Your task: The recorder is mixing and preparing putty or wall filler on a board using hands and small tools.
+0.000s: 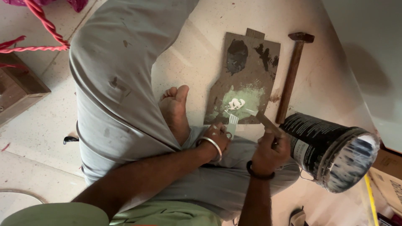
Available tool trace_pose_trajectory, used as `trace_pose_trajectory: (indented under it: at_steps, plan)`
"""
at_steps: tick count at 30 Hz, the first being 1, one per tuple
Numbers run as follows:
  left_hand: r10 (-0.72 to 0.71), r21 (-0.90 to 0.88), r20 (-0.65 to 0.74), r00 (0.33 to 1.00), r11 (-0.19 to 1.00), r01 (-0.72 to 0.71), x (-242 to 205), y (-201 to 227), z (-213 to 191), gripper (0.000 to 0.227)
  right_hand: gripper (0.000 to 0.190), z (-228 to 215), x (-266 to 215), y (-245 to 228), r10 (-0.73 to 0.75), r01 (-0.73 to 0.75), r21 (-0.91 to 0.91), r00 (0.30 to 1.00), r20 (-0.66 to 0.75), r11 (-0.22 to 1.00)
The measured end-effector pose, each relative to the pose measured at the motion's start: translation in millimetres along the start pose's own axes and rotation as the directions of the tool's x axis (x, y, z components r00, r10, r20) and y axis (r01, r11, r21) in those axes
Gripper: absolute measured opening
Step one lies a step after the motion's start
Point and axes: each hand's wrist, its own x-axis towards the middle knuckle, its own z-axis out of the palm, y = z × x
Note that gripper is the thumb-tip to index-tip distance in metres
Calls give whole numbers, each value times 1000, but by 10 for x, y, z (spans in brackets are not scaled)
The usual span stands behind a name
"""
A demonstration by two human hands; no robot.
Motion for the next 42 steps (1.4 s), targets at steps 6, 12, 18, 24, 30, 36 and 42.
trace_pose_trajectory:
  at_steps: [6, 12, 18, 24, 30, 36, 42]
  plan:
    - [-44, -31, 35, 998, 998, 45, -35, 68, -8, 16, 11, -79, 15, -49, -116, 116, -45, 993, 4, 992]
    - [-95, -57, 10, 995, 994, 95, -14, 50, 13, 14, 3, -64, -1, -75, -144, 138, -100, 989, -47, 985]
    - [54, 40, -12, 998, 998, -53, 190, -209, 55, 10, 7, 20, -56, 138, -191, 186, -117, 981, -37, 976]
    - [132, 220, 5, 991, 967, -130, 302, -325, 83, 20, 11, 41, -48, 65, -78, 74, -79, 996, -43, 994]
    - [151, 9, -31, 988, 989, -151, 140, -211, 77, 11, 27, 107, 54, 778, 210, -206, -55, 975, 67, 977]
    - [64, -53, -4, 998, 997, -64, 100, -96, 15, 15, 13, 194, 123, 1255, 724, -708, 522, 652, 224, 476]
    - [-6, -48, -14, 1000, 999, 5, 159, -146, 36, 20, 22, 231, 203, 952, 809, -756, 347, 588, -12, 555]
